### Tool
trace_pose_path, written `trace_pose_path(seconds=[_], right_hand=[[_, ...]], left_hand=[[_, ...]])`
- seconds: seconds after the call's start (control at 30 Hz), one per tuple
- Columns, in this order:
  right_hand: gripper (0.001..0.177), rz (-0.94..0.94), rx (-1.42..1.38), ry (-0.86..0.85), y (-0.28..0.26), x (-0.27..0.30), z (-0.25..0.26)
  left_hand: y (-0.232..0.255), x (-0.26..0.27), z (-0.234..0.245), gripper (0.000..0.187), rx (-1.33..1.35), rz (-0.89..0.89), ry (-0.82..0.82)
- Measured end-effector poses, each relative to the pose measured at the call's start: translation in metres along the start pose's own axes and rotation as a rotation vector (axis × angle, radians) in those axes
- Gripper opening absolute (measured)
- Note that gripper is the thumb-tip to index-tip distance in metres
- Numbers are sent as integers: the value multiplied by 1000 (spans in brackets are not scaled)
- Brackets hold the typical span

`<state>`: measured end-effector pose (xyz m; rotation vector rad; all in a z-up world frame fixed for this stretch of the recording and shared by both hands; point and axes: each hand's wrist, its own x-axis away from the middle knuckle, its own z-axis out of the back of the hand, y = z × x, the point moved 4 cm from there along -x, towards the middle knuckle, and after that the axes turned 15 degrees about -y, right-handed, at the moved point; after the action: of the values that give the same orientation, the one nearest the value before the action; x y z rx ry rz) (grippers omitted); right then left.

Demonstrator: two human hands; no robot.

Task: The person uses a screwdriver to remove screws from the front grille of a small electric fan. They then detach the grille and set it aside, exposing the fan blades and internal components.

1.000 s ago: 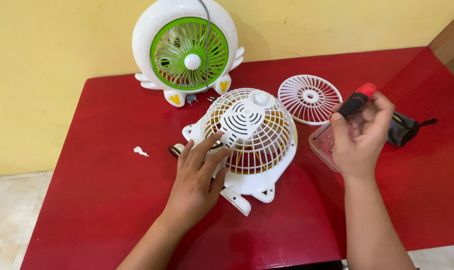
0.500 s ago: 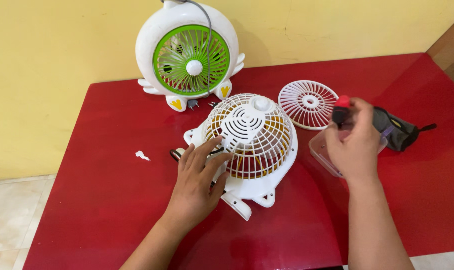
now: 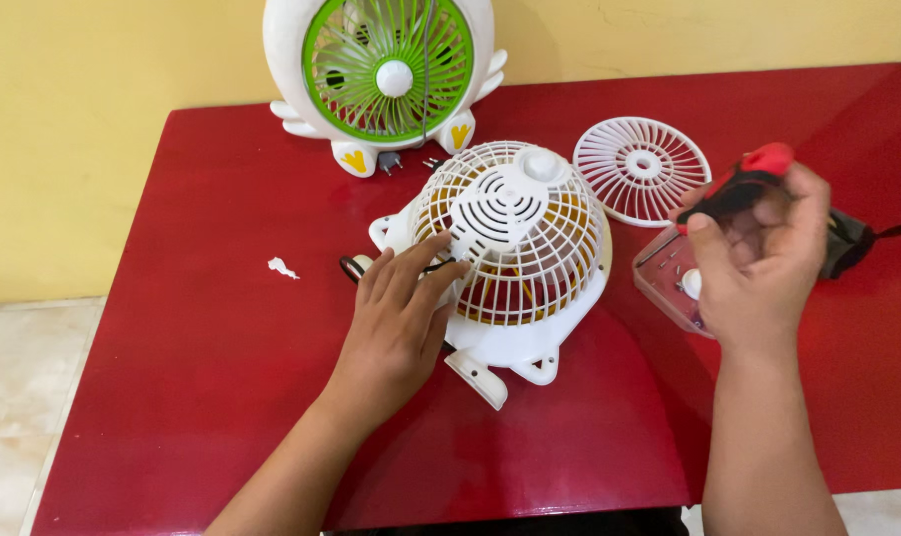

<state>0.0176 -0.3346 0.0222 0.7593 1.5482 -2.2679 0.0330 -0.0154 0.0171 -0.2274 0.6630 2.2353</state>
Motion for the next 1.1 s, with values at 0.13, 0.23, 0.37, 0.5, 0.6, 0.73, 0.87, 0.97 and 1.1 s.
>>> trace_pose_path(seconds=[0.13, 0.23, 0.37, 0.5, 0.6, 0.73, 0.87, 0.97, 1.1], right_hand=[[72, 65, -384, -123, -22, 3, -16], [78, 73, -436, -386, -32, 13, -41], [76, 4, -290, -501, -34, 21, -55], [74, -2, -253, -528, -33, 24, -59], [72, -15, -240, -547, -31, 25, -62], [71, 26, -149, -583, -33, 24, -63], [63, 121, -183, -628, -37, 21, -63], [56, 243, -168, -582, -42, 21, -63], [31, 139, -403, -530, -41, 31, -68]], left_hand=[[3, -3, 2, 44, -46, -8, 19], [3, -3, 3, 43, -54, -2, 21], [3, -5, 4, 43, -56, 5, 12], [4, -4, 4, 42, -67, 10, 1], [4, -4, 4, 42, -76, 9, 2], [4, -4, 4, 42, -80, 3, 11], [4, -4, 5, 41, -66, -3, 22], [5, -3, 5, 43, -40, -7, 13], [5, -4, 7, 44, -21, -11, 4]])
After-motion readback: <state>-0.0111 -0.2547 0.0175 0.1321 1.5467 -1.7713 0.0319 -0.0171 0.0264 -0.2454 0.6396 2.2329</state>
